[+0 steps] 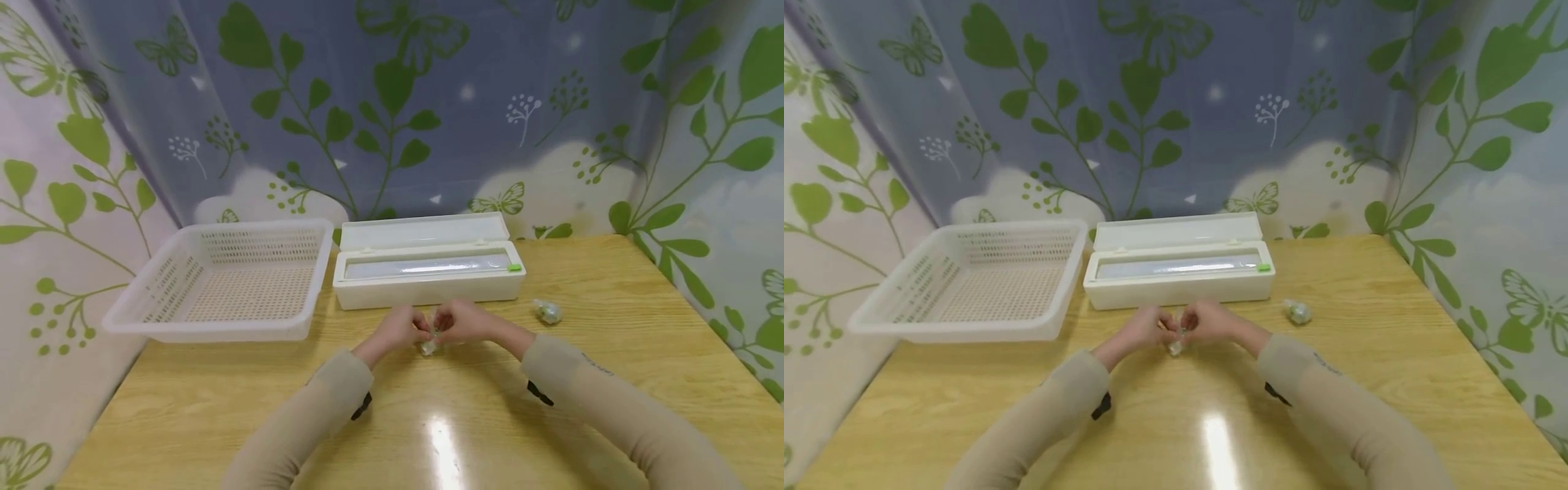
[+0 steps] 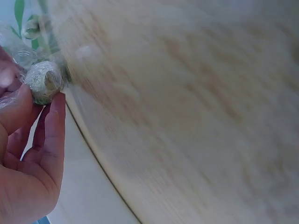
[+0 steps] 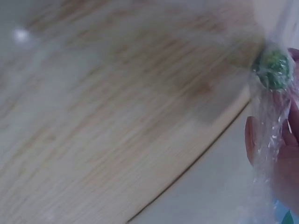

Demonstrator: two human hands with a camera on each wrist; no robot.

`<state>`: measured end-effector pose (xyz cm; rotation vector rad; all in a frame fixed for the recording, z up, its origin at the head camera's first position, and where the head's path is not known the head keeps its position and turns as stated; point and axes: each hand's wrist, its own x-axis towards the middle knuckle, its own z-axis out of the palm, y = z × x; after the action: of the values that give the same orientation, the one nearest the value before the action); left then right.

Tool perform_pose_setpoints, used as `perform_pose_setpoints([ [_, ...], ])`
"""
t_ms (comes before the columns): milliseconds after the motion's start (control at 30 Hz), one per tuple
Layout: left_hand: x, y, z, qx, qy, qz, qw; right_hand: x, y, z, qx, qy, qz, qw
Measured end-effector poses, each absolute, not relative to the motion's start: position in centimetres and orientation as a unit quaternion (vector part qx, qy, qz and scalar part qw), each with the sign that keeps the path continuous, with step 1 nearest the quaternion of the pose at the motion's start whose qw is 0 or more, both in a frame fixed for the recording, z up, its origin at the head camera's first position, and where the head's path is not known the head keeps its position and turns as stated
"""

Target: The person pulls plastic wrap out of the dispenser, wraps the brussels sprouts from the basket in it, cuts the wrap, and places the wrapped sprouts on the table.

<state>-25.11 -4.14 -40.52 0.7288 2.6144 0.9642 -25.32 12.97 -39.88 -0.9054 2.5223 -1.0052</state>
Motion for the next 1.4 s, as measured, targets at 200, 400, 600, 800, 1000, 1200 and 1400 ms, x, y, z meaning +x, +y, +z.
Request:
perform_pose_setpoints([
  [200,-25.3,-3.9,-40.5,0.232,0.904,0.333,0.131,-25.6,13.1,-39.7,-0.289,0.884,-0.343,0.134],
  [400,-25.6,-3.9,-40.6,0.234,0.889,0.358,0.162,-25.8,13.1,-39.7,-0.255,0.898,-0.329,0.139],
  [600,-25.6,-3.4,-40.4,0.214,0.886,0.372,0.178,-25.8,13.8,-39.5,-0.273,0.889,-0.329,0.165],
  [800,-25.2,-2.9,-40.2,0.197,0.882,0.362,0.230,-25.5,15.1,-39.3,-0.284,0.851,-0.364,0.250],
  [1000,-24.9,-2.9,-40.2,0.207,0.883,0.341,0.247,-25.4,15.3,-39.4,-0.266,0.840,-0.377,0.285],
  [1200,-24.9,-3.2,-39.9,0.225,0.877,0.348,0.245,-25.4,14.7,-38.9,-0.243,0.844,-0.386,0.281],
  [1400,-25.7,-3.8,-39.6,0.275,0.883,0.314,0.213,-25.6,14.0,-39.2,-0.254,0.837,-0.414,0.250],
])
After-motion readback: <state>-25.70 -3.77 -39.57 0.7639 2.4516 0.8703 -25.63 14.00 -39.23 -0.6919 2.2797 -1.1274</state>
